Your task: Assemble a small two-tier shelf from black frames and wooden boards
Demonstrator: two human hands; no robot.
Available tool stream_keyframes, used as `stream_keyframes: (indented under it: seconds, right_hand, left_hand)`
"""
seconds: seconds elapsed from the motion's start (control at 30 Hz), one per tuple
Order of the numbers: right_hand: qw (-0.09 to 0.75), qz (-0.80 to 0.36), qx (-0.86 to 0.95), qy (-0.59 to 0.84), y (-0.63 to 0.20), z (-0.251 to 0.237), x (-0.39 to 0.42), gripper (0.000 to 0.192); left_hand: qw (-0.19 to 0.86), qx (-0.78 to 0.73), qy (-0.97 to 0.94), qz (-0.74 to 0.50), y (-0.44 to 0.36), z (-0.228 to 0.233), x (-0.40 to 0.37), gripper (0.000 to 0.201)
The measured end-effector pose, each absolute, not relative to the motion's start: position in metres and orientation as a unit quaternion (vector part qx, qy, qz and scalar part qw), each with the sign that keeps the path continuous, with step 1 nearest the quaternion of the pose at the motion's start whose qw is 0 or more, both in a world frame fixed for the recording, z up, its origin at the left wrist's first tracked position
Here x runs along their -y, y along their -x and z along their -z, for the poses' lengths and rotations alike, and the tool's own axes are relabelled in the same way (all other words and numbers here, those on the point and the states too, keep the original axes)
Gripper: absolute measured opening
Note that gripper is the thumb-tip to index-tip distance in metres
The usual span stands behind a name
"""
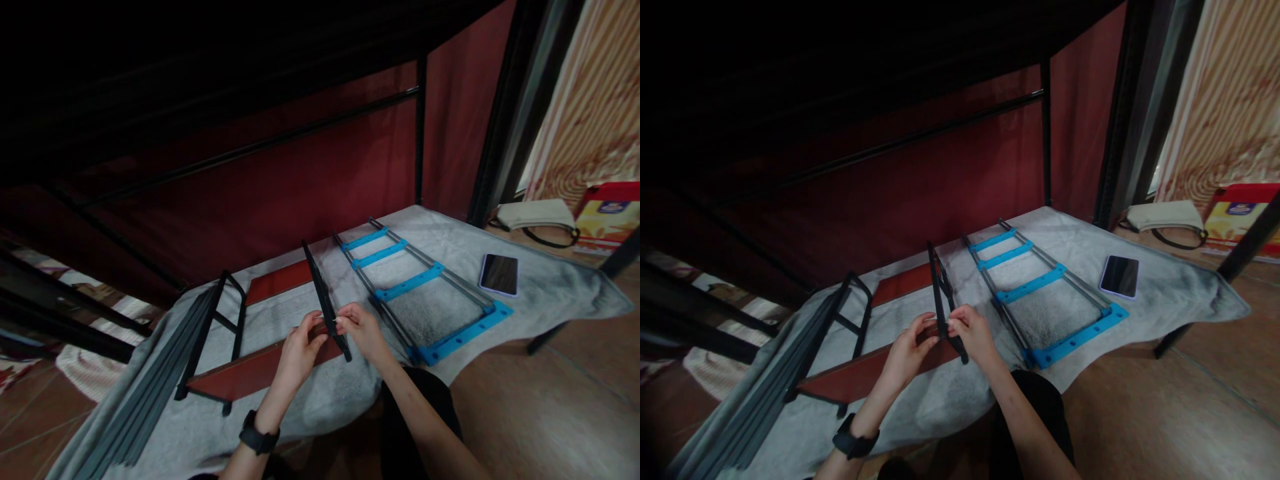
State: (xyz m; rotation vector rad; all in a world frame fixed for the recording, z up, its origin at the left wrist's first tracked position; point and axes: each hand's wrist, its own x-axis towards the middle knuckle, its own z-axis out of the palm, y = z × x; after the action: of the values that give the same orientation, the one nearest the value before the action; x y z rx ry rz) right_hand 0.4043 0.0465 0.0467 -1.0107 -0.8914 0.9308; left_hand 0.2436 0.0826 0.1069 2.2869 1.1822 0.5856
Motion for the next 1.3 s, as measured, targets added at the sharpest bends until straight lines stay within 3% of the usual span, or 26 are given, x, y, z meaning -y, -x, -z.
stream_keyframes:
  seconds: [0.17,0.57,0.73,0.97,1.3]
  right_hand:
    - [0.696,-0.465,0.329,0.437,-0.402,-0.040,-0.053,0.028]
    - [0.569,-0.336,0.553,0.508,-0.427,-0.062,-0.049,0.018]
    - [0.608,-0.370,0.466,0.526,-0.416,-0.049,-0.046,0.024]
    - [0.690,-0.532,0.312,0.379,-0.413,-0.043,-0.040,0.041]
    - [0.661,-0.391,0.408,0.493,-0.412,-0.038,-0.041,0.037]
  left_hand:
    - [0.220,-0.446,-0.849,-0.180,-0.252,-0.113,-0.084,0.017]
    - [0.168,-0.444,-0.866,-0.160,-0.255,-0.114,-0.082,0.015]
    - [0.143,-0.445,-0.870,-0.155,-0.255,-0.111,-0.080,0.017]
    - [0.155,-0.439,-0.869,-0.165,-0.257,-0.113,-0.078,0.019]
    - [0.158,-0.451,-0.859,-0.184,-0.258,-0.107,-0.078,0.024]
